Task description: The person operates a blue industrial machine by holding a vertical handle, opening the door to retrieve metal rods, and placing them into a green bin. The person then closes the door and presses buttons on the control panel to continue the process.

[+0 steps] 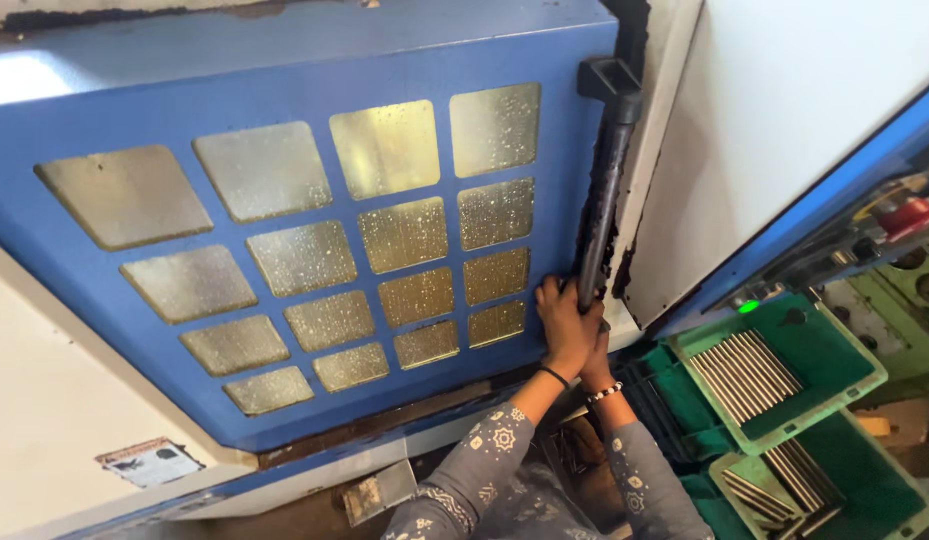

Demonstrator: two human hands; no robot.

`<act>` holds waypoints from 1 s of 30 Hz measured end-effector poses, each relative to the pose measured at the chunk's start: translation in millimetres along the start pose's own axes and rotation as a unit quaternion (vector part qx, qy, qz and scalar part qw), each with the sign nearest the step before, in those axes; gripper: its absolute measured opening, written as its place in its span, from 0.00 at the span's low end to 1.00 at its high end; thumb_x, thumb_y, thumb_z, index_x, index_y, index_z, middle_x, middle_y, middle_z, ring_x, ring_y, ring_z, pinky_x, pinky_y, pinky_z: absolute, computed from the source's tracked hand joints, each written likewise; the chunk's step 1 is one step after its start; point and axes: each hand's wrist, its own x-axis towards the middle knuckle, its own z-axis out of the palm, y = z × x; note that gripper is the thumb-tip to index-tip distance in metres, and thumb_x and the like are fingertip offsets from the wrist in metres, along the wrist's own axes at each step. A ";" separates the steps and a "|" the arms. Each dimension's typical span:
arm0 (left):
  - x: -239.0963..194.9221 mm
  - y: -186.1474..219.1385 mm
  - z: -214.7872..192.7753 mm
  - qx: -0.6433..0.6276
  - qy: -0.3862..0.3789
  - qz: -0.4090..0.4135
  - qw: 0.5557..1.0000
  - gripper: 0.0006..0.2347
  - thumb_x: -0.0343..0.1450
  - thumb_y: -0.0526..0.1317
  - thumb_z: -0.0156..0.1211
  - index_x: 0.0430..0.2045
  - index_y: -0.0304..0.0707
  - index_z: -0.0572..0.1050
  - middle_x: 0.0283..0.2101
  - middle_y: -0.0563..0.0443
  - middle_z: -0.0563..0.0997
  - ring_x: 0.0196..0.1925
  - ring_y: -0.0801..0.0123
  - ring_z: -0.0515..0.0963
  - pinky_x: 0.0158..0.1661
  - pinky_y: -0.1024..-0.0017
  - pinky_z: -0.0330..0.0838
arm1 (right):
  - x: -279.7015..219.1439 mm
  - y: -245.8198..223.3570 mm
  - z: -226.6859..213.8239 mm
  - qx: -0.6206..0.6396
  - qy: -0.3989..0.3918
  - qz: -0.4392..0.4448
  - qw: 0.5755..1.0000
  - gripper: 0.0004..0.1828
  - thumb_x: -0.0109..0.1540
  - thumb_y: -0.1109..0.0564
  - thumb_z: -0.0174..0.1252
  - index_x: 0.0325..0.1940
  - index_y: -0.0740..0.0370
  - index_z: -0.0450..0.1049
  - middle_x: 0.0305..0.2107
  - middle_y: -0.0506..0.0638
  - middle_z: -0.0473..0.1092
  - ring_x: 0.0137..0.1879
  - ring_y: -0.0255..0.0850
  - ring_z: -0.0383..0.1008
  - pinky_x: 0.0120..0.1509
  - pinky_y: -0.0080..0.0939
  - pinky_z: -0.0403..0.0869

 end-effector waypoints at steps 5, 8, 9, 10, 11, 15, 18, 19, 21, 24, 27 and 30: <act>2.0 2.3 -1.5 -0.003 -0.012 -0.009 1.000 0.16 0.59 0.39 0.69 0.39 0.34 0.78 0.50 0.33 0.70 0.54 0.37 0.67 0.53 0.48 0.62 | 3.4 -9.1 3.0 0.089 -0.005 0.027 0.996 0.24 0.66 0.56 0.54 0.65 0.66 0.63 0.53 0.53 0.72 0.57 0.38 0.73 0.61 0.39 0.73; 1.1 1.0 -0.7 -0.002 -0.003 0.003 1.000 0.13 0.61 0.39 0.69 0.37 0.37 0.79 0.50 0.34 0.70 0.54 0.38 0.67 0.54 0.48 0.63 | 2.6 -9.0 2.6 0.050 -0.003 0.014 0.999 0.26 0.64 0.57 0.58 0.64 0.67 0.63 0.51 0.54 0.72 0.55 0.40 0.73 0.60 0.40 0.73; -0.9 -0.2 -1.1 -0.003 -0.001 0.005 1.000 0.14 0.61 0.39 0.69 0.37 0.37 0.79 0.50 0.34 0.70 0.55 0.38 0.67 0.54 0.48 0.63 | -0.1 -7.8 2.9 0.022 -0.003 0.011 1.000 0.27 0.63 0.58 0.61 0.64 0.68 0.63 0.51 0.55 0.72 0.54 0.41 0.73 0.59 0.41 0.73; -1.2 -1.1 -0.5 -0.003 0.001 0.008 1.000 0.14 0.61 0.39 0.68 0.38 0.36 0.78 0.50 0.34 0.70 0.55 0.38 0.67 0.54 0.48 0.63 | -2.8 -6.3 2.4 0.035 -0.011 0.021 0.999 0.26 0.64 0.58 0.60 0.64 0.68 0.63 0.52 0.55 0.72 0.55 0.40 0.73 0.59 0.41 0.73; -1.1 -1.1 1.2 -0.004 0.005 0.010 1.000 0.14 0.60 0.39 0.68 0.38 0.36 0.78 0.51 0.34 0.70 0.55 0.38 0.67 0.54 0.48 0.63 | -2.1 -4.1 0.6 0.047 -0.020 0.029 0.998 0.26 0.64 0.58 0.59 0.64 0.68 0.63 0.53 0.55 0.72 0.56 0.40 0.73 0.60 0.41 0.74; -1.9 -1.2 4.2 0.006 -0.002 -0.004 1.000 0.13 0.61 0.39 0.68 0.36 0.38 0.79 0.50 0.36 0.71 0.55 0.39 0.68 0.54 0.48 0.63 | -3.1 3.0 0.4 0.086 -0.018 0.048 0.995 0.25 0.64 0.59 0.59 0.63 0.69 0.63 0.54 0.56 0.71 0.57 0.41 0.73 0.60 0.42 0.74; -0.8 0.7 4.2 0.003 0.008 -0.003 1.000 0.13 0.60 0.39 0.69 0.36 0.38 0.78 0.49 0.35 0.71 0.54 0.39 0.68 0.53 0.48 0.63 | -3.5 6.1 -2.0 0.080 -0.027 0.046 0.995 0.25 0.64 0.59 0.58 0.64 0.69 0.65 0.54 0.56 0.72 0.57 0.41 0.73 0.61 0.43 0.74; -1.1 1.2 4.3 0.002 0.017 0.005 1.000 0.14 0.59 0.39 0.69 0.36 0.37 0.78 0.50 0.34 0.70 0.54 0.38 0.67 0.53 0.48 0.63 | -3.0 7.0 -2.8 0.070 -0.037 0.042 0.996 0.25 0.64 0.59 0.58 0.64 0.69 0.64 0.55 0.56 0.71 0.58 0.41 0.73 0.61 0.43 0.74; -1.5 1.0 5.4 0.003 0.017 0.005 1.000 0.14 0.60 0.39 0.69 0.36 0.37 0.78 0.49 0.34 0.70 0.54 0.38 0.67 0.53 0.48 0.63 | -2.7 9.4 -7.1 0.047 -0.059 0.033 0.997 0.26 0.64 0.59 0.58 0.65 0.68 0.64 0.56 0.56 0.71 0.59 0.42 0.73 0.63 0.43 0.73; -3.3 1.6 7.5 0.001 0.009 -0.007 1.000 0.12 0.60 0.38 0.68 0.35 0.39 0.78 0.48 0.35 0.71 0.54 0.39 0.67 0.53 0.50 0.64 | 1.2 13.2 -11.7 0.018 -0.093 0.039 0.995 0.23 0.64 0.59 0.59 0.63 0.68 0.68 0.54 0.55 0.73 0.58 0.43 0.75 0.62 0.43 0.75; -6.6 3.6 9.7 -0.003 0.032 -0.001 0.999 0.12 0.60 0.37 0.68 0.35 0.38 0.78 0.48 0.35 0.70 0.53 0.40 0.68 0.54 0.50 0.64 | 3.7 15.1 -12.2 0.046 -0.117 0.054 0.991 0.26 0.63 0.59 0.59 0.64 0.67 0.65 0.54 0.54 0.71 0.58 0.43 0.73 0.60 0.43 0.74; -7.5 4.1 10.8 -0.006 0.045 0.006 0.999 0.12 0.61 0.36 0.67 0.36 0.36 0.77 0.47 0.35 0.69 0.52 0.40 0.67 0.54 0.51 0.63 | 3.7 13.9 -10.5 0.032 -0.134 0.060 0.989 0.24 0.62 0.59 0.62 0.61 0.67 0.67 0.53 0.54 0.72 0.58 0.43 0.74 0.61 0.43 0.74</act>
